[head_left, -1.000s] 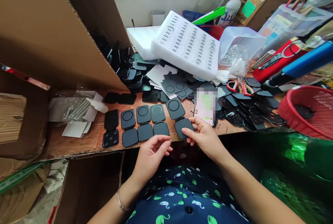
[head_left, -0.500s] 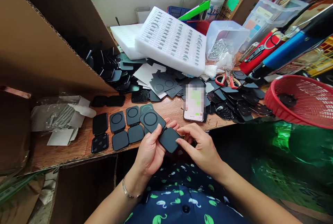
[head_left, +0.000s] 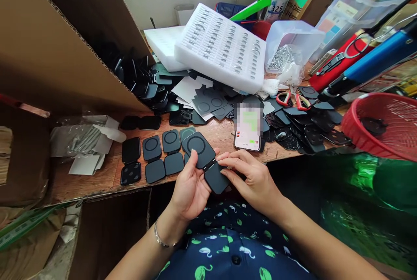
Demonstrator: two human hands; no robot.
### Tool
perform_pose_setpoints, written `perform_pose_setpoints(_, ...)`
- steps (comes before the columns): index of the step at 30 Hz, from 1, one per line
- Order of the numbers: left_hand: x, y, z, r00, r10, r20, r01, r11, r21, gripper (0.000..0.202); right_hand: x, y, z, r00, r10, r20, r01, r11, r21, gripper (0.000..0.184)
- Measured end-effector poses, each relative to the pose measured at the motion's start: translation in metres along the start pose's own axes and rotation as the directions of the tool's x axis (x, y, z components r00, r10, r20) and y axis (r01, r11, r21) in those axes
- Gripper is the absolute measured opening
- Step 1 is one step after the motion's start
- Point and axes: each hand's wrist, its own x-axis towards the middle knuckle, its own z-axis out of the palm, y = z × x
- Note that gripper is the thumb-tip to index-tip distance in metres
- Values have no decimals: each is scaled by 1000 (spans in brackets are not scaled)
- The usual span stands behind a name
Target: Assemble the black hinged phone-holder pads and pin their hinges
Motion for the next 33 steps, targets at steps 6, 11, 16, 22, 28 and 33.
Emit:
perform_pose_setpoints(6,0,2,-3,995,-68,70,71,996,-51,59,6,-1,-8,986,26,162,-23,999,-23,16)
perform_pose_setpoints(11,0,5,-3,988,-119,99,122,992,-27,59,12,-2,-15,963,10,270,5,998,-56,11)
perform_pose_setpoints(16,0,9,-1,955,-221,197,230,973,-25,63,16,-5,-16,938,-179,296,210,975,-75,16)
perform_pose_setpoints(22,2,9,-1,930,-269,251,289,956,-46,62,21,-9,-21,915,-191,356,252,958,-134,14)
perform_pose_setpoints(28,7,8,-6,994,-80,75,84,995,-50,45,12,-7,-22,999,34,-16,-35,998,-46,8)
perform_pose_setpoints(33,5,6,-6,997,57,55,-56,998,-11,43,-1,-7,-14,889,446,102,-454,836,307,18)
